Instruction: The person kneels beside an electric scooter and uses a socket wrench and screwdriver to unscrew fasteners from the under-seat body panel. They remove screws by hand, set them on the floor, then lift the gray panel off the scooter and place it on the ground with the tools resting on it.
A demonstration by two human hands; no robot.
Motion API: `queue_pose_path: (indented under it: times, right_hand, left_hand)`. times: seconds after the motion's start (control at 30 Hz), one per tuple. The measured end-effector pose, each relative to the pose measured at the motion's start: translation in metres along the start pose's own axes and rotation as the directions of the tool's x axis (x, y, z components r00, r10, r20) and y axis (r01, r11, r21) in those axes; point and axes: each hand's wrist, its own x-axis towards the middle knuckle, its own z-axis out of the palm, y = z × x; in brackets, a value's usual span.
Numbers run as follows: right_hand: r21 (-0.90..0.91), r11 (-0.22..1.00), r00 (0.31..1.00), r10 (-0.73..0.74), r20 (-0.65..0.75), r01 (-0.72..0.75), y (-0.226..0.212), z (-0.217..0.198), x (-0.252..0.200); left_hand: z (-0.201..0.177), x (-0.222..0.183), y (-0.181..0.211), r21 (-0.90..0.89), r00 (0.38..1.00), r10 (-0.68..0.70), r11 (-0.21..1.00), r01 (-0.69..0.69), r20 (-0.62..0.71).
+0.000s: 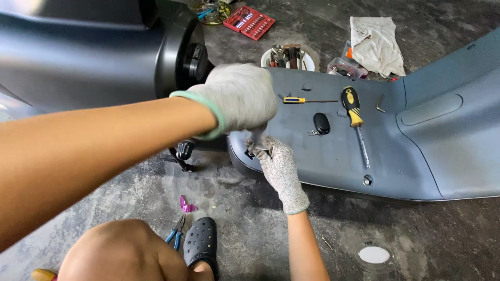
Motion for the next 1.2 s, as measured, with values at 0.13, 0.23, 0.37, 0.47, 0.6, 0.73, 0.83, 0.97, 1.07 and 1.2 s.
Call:
queue_pose_path:
  times: [0.13,0.23,0.37,0.47,0.6,0.73,0.83,0.97,1.07,1.2]
  right_hand:
    - [-0.064,0.996,0.997,0.068,0.020,-0.066,-0.003,-0.001,0.001]
    - [0.049,0.996,0.997,0.073,0.015,-0.074,0.001,0.001,0.001]
    - [0.137,0.990,0.999,0.003,0.048,-0.010,0.021,0.004,-0.002]
    - [-0.186,0.950,0.962,0.266,0.063,-0.251,0.019,0.006,-0.001]
    - [-0.051,0.999,1.000,-0.009,0.012,0.009,0.007,0.004,-0.001]
    - [0.049,0.993,0.993,0.108,0.040,-0.109,0.000,-0.002,-0.003]
    - [0.115,0.986,0.992,0.115,0.047,-0.120,-0.005,-0.003,-0.001]
    - [0.119,0.985,0.991,0.125,0.044,-0.129,0.001,0.001,-0.003]
    - [0.325,0.929,0.984,0.161,0.076,-0.177,0.019,0.002,-0.005]
    - [-0.049,0.994,0.995,0.102,0.018,-0.101,-0.002,-0.003,-0.002]
  left_hand:
    - [-0.016,-0.018,-0.001,-0.176,0.969,0.020,0.984,0.024,0.245]
    - [-0.020,-0.013,-0.002,-0.100,0.978,-0.139,0.983,0.156,0.154]
    - [-0.031,-0.025,0.002,0.356,0.967,0.193,0.903,-0.240,0.163]
    - [-0.037,-0.037,0.005,0.463,0.900,0.368,0.772,-0.436,0.234]
    - [-0.021,-0.020,0.015,0.370,0.922,0.264,0.857,-0.359,0.283]
    - [0.011,0.002,-0.001,0.140,0.979,0.135,0.978,-0.156,0.150]
    - [0.007,-0.001,-0.006,0.100,0.981,0.171,0.979,-0.180,0.095]
    - [-0.025,-0.019,-0.001,0.230,0.976,0.150,0.967,-0.112,-0.156]
    - [-0.003,-0.013,-0.015,0.552,0.737,0.634,0.711,-0.435,-0.235]
    - [-0.020,-0.020,0.009,0.475,0.817,0.575,0.732,-0.489,-0.045]
